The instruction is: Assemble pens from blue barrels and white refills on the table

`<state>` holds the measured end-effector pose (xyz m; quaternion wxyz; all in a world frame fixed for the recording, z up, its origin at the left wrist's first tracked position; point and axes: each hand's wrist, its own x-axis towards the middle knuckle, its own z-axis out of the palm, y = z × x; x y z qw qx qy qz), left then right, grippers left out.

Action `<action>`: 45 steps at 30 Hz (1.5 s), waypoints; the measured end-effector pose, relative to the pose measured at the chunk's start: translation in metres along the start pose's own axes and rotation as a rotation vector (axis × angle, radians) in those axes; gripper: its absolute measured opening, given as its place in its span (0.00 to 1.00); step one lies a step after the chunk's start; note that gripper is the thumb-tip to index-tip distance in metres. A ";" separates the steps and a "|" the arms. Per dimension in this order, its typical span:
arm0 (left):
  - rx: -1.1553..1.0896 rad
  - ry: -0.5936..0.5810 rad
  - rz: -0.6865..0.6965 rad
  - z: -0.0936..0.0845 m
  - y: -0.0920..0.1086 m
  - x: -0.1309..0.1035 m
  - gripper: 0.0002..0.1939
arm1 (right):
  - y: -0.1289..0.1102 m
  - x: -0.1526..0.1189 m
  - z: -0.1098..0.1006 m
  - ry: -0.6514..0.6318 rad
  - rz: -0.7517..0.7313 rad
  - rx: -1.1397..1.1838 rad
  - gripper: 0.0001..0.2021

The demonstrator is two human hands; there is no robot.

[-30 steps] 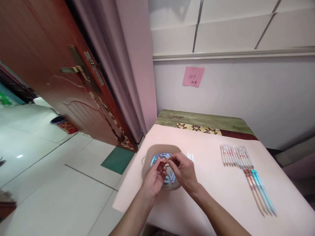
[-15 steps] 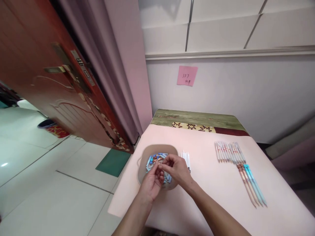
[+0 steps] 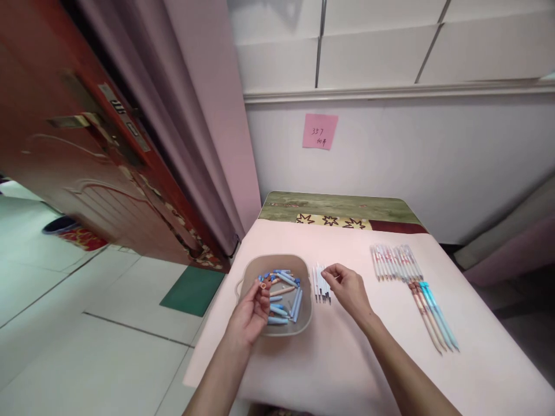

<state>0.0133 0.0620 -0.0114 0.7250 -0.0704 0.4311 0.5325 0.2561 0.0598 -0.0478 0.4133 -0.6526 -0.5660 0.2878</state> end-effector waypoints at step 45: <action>-0.023 -0.095 0.208 -0.023 0.024 -0.011 0.09 | -0.054 0.013 0.103 -0.440 -0.308 -0.745 0.08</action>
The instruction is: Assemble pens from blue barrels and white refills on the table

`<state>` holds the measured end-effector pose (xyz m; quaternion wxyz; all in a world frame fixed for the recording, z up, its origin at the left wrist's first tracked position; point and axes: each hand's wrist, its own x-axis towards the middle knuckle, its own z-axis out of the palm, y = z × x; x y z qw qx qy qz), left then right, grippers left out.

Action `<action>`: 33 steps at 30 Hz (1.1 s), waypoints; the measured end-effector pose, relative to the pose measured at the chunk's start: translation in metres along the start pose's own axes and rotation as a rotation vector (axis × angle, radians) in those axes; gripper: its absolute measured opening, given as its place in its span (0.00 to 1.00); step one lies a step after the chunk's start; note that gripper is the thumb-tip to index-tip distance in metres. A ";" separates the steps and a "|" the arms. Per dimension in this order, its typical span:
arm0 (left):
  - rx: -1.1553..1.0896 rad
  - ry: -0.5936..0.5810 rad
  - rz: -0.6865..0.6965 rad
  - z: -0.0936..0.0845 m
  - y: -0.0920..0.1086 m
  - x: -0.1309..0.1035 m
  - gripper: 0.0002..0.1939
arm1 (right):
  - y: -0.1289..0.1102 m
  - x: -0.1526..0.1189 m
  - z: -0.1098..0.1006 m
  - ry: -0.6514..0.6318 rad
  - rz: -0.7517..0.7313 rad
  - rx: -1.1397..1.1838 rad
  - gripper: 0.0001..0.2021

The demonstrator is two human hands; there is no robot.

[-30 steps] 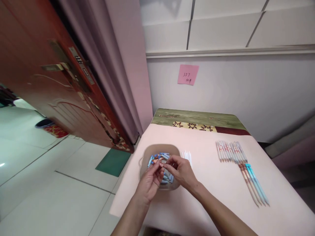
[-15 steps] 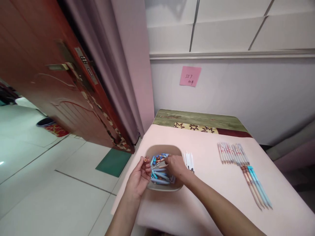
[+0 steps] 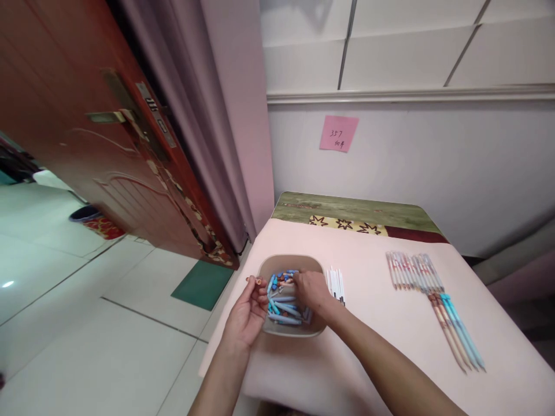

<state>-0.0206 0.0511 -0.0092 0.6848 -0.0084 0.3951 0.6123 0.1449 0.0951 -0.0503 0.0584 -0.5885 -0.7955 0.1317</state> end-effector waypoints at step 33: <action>0.127 -0.003 -0.190 0.028 -0.054 -0.011 0.08 | 0.068 -0.083 -0.021 0.554 0.047 0.746 0.11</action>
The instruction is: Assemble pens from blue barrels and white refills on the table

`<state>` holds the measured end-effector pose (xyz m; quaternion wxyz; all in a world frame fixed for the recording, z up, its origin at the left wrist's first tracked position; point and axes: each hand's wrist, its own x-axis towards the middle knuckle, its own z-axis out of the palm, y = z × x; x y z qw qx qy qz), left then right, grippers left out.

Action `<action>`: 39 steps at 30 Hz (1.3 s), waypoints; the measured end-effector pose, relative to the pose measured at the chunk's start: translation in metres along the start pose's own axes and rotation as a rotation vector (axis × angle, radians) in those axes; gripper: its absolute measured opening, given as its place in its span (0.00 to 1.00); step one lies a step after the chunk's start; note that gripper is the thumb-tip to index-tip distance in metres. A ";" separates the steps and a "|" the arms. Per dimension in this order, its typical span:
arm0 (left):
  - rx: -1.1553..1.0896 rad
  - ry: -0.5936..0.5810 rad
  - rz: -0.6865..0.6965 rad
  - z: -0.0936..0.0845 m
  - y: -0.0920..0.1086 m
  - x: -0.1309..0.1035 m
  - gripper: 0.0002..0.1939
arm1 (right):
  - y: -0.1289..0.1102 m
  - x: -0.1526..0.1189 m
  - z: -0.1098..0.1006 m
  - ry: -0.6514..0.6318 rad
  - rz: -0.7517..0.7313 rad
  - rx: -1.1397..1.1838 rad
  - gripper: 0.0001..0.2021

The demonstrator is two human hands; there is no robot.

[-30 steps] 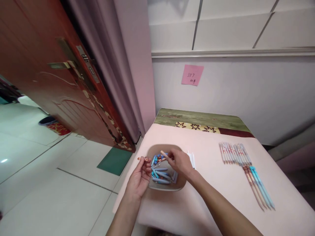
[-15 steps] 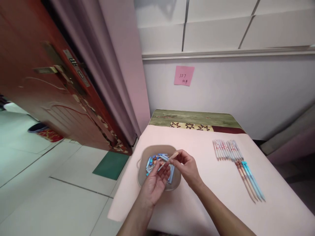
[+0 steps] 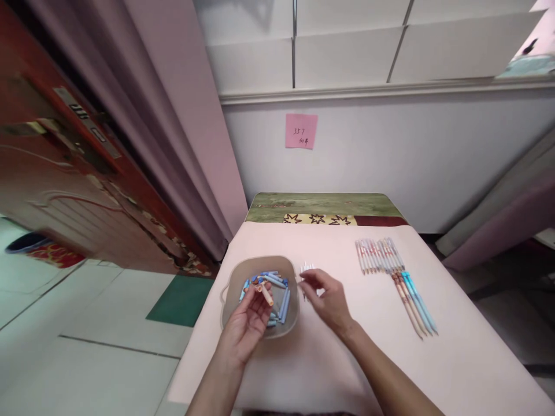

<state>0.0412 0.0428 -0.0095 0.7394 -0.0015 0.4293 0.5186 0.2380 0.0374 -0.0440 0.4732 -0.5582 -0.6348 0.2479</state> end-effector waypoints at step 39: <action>-0.131 0.002 0.021 0.004 -0.011 0.000 0.07 | -0.058 -0.016 0.016 0.144 -0.375 0.027 0.06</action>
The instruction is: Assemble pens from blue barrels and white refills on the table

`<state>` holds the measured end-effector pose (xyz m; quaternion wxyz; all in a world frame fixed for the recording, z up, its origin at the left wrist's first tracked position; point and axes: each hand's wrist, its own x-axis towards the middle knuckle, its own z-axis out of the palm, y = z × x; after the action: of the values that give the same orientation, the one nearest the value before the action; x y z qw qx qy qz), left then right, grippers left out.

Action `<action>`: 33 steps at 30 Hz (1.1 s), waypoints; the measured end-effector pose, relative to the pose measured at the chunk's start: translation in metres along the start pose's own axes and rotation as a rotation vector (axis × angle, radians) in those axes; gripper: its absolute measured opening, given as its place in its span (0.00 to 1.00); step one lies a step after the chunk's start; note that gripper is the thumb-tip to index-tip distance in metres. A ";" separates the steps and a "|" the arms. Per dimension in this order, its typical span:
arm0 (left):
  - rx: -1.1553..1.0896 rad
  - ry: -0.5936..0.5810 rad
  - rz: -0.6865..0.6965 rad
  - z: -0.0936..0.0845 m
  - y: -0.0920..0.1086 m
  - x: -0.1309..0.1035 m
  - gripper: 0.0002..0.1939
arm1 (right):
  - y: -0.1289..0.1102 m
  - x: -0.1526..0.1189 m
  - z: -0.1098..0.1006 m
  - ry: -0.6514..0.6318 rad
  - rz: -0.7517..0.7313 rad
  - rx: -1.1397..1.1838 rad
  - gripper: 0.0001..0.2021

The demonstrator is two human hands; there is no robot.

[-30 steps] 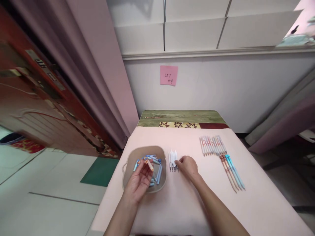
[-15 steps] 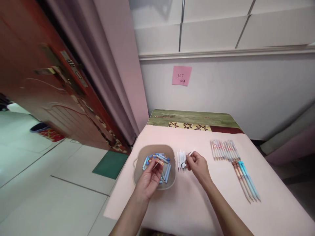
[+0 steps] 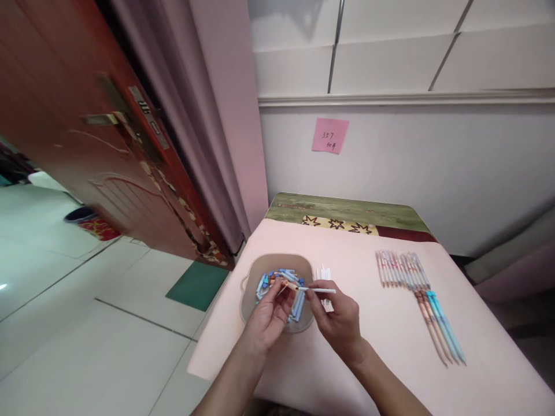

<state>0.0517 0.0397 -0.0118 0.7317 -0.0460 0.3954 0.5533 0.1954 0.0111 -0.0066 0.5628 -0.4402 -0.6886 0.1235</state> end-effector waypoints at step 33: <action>0.074 -0.089 -0.181 0.003 -0.010 -0.012 0.06 | 0.020 -0.006 0.010 -0.020 0.183 0.191 0.07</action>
<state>0.0604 0.0284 -0.0059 0.7968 -0.0299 0.3767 0.4715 0.1958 0.0222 -0.0273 0.5818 -0.4443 -0.6362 0.2437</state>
